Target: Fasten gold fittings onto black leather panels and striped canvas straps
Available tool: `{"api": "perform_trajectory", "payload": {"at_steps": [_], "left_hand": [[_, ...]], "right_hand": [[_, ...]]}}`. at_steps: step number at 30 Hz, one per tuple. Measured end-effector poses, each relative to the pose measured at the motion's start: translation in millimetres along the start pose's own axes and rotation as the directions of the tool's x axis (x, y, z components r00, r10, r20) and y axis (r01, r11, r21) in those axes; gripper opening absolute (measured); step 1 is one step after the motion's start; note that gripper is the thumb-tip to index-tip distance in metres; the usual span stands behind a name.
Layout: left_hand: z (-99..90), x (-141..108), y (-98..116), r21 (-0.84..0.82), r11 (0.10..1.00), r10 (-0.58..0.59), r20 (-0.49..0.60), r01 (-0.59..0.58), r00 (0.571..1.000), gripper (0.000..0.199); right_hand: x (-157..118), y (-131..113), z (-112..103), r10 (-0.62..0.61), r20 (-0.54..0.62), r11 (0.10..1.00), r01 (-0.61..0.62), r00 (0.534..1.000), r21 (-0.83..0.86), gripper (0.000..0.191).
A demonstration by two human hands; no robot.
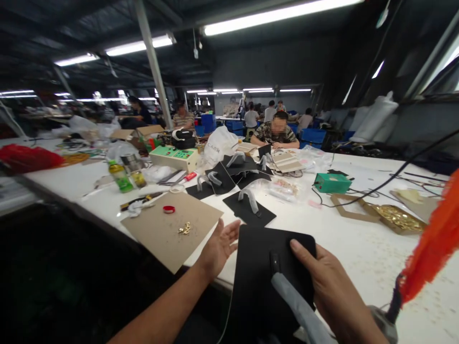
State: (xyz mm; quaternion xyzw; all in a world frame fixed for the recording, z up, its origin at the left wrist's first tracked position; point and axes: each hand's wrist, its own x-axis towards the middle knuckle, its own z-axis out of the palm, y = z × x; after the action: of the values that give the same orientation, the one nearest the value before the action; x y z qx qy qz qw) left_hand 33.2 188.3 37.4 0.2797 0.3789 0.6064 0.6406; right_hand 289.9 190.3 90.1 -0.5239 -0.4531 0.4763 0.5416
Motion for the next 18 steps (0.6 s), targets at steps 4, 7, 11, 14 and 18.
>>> {"api": "perform_trajectory", "payload": {"at_steps": [4,7,11,14,18], "left_hand": [[-30.5,-82,-13,-0.164,0.982,-0.041,0.284,0.091,0.958,0.084],[-57.4,-115,-24,-0.09,0.995,-0.043,0.093,0.051,0.995,0.059],[-89.3,-132,-49,-0.11,0.992,-0.087,-0.178,0.068,0.98,0.06],[-107.8,-138,-73,-0.139,0.988,-0.096,-0.226,0.066,0.969,0.069],[-124.0,-145,-96,-0.097,0.984,-0.172,-0.282,0.15,0.944,0.086]], "right_hand": [[-13,34,60,0.416,0.38,0.887,-0.461,0.826,0.031,0.063],[-19,58,96,0.362,0.551,0.929,-0.342,0.752,-0.144,0.059],[-11,80,145,0.145,0.614,0.911,0.137,0.776,-0.388,0.055],[2,89,193,-0.038,0.651,0.847,0.37,0.758,-0.381,0.047],[17,100,261,-0.11,0.748,0.776,0.526,0.655,-0.347,0.027]]}}
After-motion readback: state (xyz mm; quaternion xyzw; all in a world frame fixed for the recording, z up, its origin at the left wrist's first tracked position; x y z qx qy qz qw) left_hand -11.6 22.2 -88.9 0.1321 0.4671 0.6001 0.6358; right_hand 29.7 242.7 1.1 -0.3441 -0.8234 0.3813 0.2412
